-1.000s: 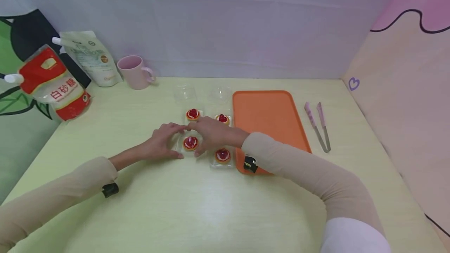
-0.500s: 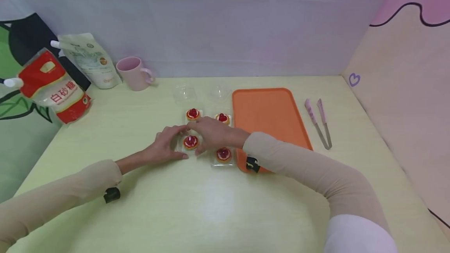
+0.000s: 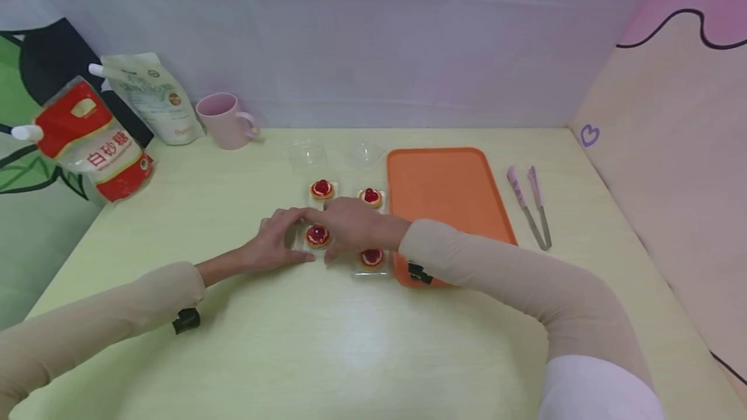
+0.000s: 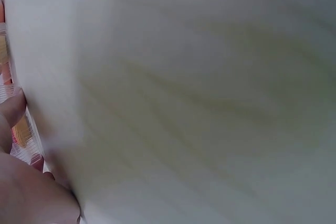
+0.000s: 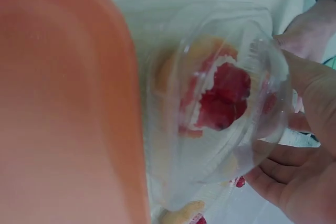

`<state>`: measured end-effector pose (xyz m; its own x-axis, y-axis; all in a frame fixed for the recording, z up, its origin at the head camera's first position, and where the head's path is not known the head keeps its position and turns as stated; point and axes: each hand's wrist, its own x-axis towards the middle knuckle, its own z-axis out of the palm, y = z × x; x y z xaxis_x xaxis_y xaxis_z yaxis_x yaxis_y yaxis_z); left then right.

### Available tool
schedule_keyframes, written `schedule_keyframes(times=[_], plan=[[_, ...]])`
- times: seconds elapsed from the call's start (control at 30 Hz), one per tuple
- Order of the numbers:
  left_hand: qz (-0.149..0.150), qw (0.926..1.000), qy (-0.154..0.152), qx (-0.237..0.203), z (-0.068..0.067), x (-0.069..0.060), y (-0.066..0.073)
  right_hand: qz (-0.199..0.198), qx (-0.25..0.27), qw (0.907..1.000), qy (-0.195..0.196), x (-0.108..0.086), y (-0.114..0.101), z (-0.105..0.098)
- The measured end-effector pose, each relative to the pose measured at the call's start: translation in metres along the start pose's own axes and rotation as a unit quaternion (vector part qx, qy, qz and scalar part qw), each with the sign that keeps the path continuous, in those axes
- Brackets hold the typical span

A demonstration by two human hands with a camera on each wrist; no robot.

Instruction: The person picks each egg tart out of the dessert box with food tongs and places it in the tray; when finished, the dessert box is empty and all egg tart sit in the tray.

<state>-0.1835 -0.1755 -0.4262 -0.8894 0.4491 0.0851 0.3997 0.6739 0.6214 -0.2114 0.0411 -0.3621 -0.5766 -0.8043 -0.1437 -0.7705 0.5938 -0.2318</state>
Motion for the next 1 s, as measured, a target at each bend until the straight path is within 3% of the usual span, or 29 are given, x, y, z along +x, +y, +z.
schedule_keyframes(times=[0.2,0.43,1.0], plan=[[0.003,1.0,0.0,0.003,0.0,0.001,0.0,-0.025,-0.034,0.9991,-0.003,0.0,-0.004,-0.002],[-0.003,1.0,-0.007,0.004,-0.001,0.0,0.001,-0.036,-0.026,0.999,-0.011,0.001,-0.003,-0.005],[-0.006,1.0,-0.005,-0.004,-0.001,0.001,0.001,-0.019,0.081,0.9956,-0.043,0.007,0.009,-0.016]])
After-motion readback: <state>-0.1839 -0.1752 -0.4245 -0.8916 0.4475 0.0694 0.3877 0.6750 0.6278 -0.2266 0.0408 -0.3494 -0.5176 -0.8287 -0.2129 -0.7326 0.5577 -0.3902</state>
